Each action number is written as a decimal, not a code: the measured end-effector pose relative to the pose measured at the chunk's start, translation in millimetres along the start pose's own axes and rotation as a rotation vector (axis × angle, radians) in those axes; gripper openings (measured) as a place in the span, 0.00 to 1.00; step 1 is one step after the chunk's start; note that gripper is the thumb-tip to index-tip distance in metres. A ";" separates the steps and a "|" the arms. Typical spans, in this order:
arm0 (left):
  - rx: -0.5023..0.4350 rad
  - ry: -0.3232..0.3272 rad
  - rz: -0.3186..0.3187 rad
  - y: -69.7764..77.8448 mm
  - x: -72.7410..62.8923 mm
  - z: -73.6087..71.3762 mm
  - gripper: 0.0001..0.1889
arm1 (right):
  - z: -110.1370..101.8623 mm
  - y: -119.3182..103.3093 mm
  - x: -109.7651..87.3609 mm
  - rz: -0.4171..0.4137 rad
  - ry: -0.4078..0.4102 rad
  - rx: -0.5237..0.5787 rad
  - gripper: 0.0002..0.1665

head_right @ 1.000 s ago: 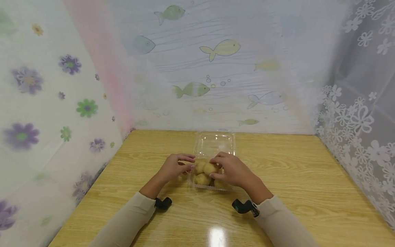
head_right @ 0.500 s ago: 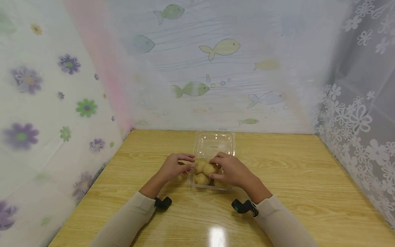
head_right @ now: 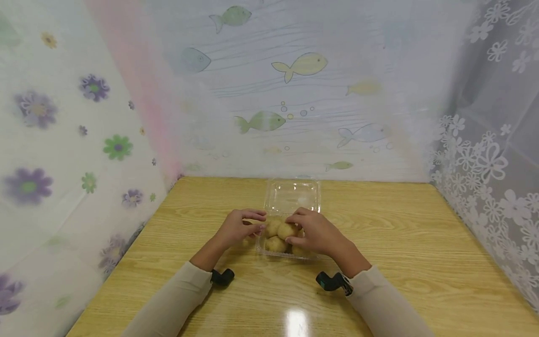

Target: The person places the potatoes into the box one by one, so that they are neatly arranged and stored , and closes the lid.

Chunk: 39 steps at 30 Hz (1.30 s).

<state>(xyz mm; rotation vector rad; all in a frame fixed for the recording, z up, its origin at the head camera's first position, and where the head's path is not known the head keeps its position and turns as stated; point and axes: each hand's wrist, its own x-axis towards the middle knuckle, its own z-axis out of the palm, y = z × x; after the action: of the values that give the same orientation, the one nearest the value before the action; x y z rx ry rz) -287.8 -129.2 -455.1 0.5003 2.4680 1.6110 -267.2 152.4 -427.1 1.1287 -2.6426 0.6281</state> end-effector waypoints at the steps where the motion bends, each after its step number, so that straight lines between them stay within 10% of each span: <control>1: 0.000 0.001 -0.001 0.0 0.2 0.1 0.12 | 0.0 0.1 0.0 0.000 0.000 0.000 0.26; 28: 0.034 -0.003 0.034 -0.7 0.8 -0.6 0.13 | -3.4 -3.0 -1.5 0.071 -0.028 0.002 0.30; 39: 0.005 0.090 -0.073 -1.6 10.7 -4.5 0.21 | -9.4 32.4 -6.9 0.246 0.259 0.137 0.27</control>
<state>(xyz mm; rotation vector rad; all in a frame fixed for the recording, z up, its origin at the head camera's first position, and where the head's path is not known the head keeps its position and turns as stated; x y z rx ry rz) -299.4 -129.8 -454.1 0.3413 2.5235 1.6329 -285.9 181.1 -431.0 0.7000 -2.5607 0.9442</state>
